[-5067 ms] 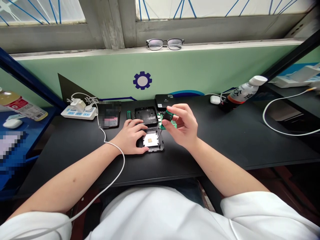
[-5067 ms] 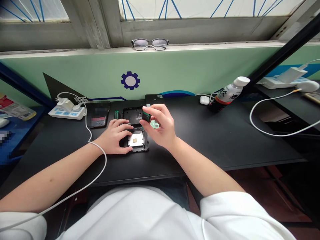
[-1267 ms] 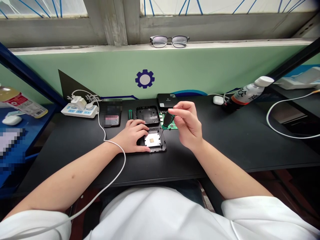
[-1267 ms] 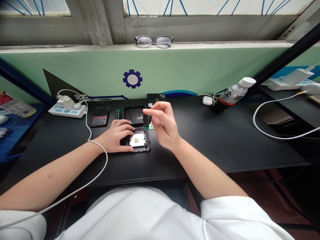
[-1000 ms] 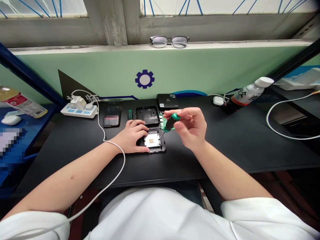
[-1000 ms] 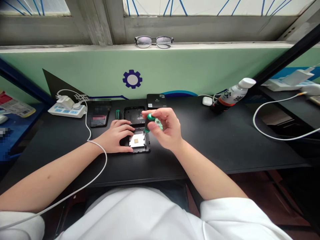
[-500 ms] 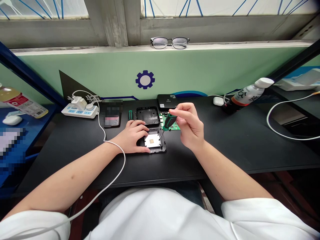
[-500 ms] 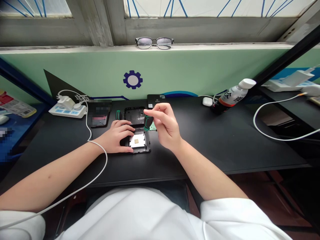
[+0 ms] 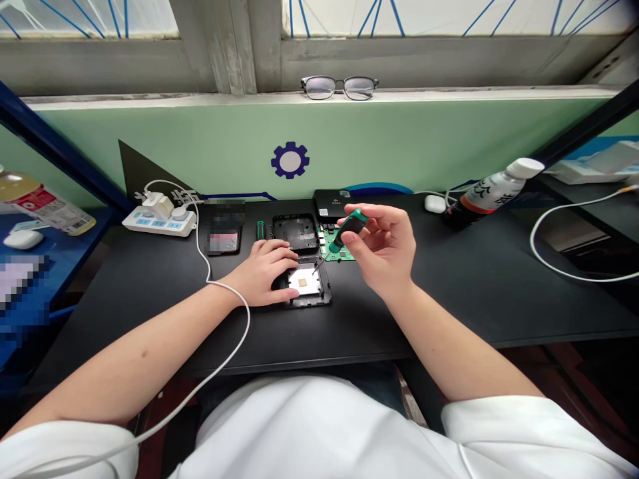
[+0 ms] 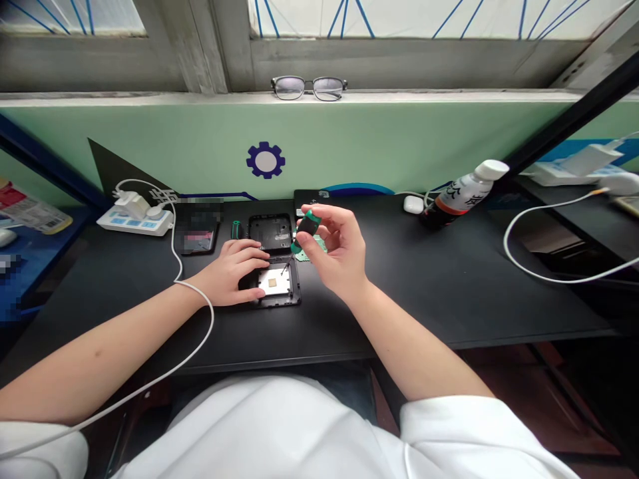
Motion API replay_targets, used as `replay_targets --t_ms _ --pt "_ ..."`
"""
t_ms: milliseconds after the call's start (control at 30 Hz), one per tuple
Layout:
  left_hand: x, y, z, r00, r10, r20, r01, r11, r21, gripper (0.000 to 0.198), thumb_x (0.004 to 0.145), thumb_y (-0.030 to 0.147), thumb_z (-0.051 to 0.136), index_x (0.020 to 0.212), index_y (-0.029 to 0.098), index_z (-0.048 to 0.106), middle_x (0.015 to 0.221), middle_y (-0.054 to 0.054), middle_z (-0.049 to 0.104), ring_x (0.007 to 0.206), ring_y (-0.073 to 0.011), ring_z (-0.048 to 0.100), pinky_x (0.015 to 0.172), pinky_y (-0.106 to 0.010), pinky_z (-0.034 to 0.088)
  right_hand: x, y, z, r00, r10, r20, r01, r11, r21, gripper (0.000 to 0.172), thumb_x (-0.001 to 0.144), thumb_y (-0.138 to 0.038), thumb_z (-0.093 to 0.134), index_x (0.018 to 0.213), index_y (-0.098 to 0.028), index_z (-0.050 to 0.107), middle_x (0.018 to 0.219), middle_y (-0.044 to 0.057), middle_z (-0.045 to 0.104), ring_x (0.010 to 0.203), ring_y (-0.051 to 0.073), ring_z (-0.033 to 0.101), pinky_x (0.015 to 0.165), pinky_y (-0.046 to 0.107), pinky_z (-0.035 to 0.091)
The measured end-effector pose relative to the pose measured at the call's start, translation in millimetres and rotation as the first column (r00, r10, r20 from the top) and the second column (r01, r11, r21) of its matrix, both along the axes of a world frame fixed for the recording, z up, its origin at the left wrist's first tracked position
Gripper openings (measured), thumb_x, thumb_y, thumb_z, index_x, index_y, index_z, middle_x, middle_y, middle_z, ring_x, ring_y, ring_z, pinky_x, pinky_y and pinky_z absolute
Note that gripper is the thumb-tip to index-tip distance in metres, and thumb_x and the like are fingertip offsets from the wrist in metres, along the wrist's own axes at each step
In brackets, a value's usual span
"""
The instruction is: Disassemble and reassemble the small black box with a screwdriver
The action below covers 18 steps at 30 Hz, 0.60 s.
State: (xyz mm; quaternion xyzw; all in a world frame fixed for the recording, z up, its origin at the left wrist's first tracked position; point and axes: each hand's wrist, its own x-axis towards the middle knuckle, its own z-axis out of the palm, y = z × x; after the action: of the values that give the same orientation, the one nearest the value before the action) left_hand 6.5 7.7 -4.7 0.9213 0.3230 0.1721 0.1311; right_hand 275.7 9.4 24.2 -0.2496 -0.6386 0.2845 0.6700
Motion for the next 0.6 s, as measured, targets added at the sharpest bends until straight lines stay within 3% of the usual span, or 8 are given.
replay_targets --t_ms 167,300,400,500,600 --pt "-0.1 0.5 -3.1 0.999 0.029 0.041 -0.03 0.999 0.038 0.031 0.097 0.045 0.072 0.121 0.025 0.076 0.138 -0.013 0.074 0.146 -0.0394 0.052 0.121 -0.062 0.036 -4.3 -0.8 -2.5 1.0 -0.025 -0.015 0.025 0.999 -0.043 0.038 0.091 -0.037 0.087 0.118 -0.033 0.062 0.125 0.004 0.076 0.101 0.02 0.081 0.088 0.039 0.071" --pt "0.1 1.1 -5.3 0.995 0.055 0.086 -0.062 0.994 0.086 0.013 0.102 0.033 0.065 0.104 0.025 0.075 0.131 -0.01 0.077 0.141 -0.0343 0.056 0.119 -0.057 0.039 -10.9 -4.4 -8.8 1.0 -0.01 -0.007 0.009 0.998 -0.063 0.04 0.09 -0.039 0.087 0.117 -0.032 0.058 0.125 0.004 0.074 0.101 0.02 0.082 0.087 0.04 0.072" --pt "1.5 0.6 -5.9 0.99 0.093 0.109 -0.107 0.986 0.126 0.015 0.103 0.027 0.061 0.096 0.024 0.073 0.126 -0.009 0.078 0.138 -0.0326 0.058 0.116 -0.056 0.04 -13.1 -6.2 -9.9 1.0 -0.006 -0.013 0.005 0.998 -0.055 0.04 0.09 -0.036 0.088 0.116 -0.032 0.058 0.125 0.004 0.074 0.102 0.02 0.082 0.086 0.038 0.072" --pt "1.5 2.4 -7.1 0.958 0.255 0.134 -0.276 0.947 0.167 0.017 0.102 0.028 0.06 0.091 0.024 0.072 0.12 -0.01 0.079 0.135 -0.0342 0.059 0.113 -0.06 0.038 -10.6 -4.4 -7.7 0.999 -0.028 -0.033 0.027 0.999 -0.021 0.038 0.09 -0.031 0.088 0.116 -0.032 0.059 0.124 0.003 0.074 0.103 0.019 0.082 0.086 0.036 0.072" --pt "-2.7 9.6 -10.1 0.852 0.493 0.179 -0.519 0.84 0.159 0.019 0.102 0.031 0.063 0.086 0.023 0.071 0.116 -0.011 0.079 0.132 -0.0369 0.058 0.108 -0.063 0.037 -5.2 0.4 -4.9 0.996 -0.063 -0.064 0.064 0.998 0.015 0.038 0.089 -0.028 0.088 0.117 -0.033 0.063 0.122 0.001 0.074 0.101 0.018 0.081 0.086 0.035 0.071"
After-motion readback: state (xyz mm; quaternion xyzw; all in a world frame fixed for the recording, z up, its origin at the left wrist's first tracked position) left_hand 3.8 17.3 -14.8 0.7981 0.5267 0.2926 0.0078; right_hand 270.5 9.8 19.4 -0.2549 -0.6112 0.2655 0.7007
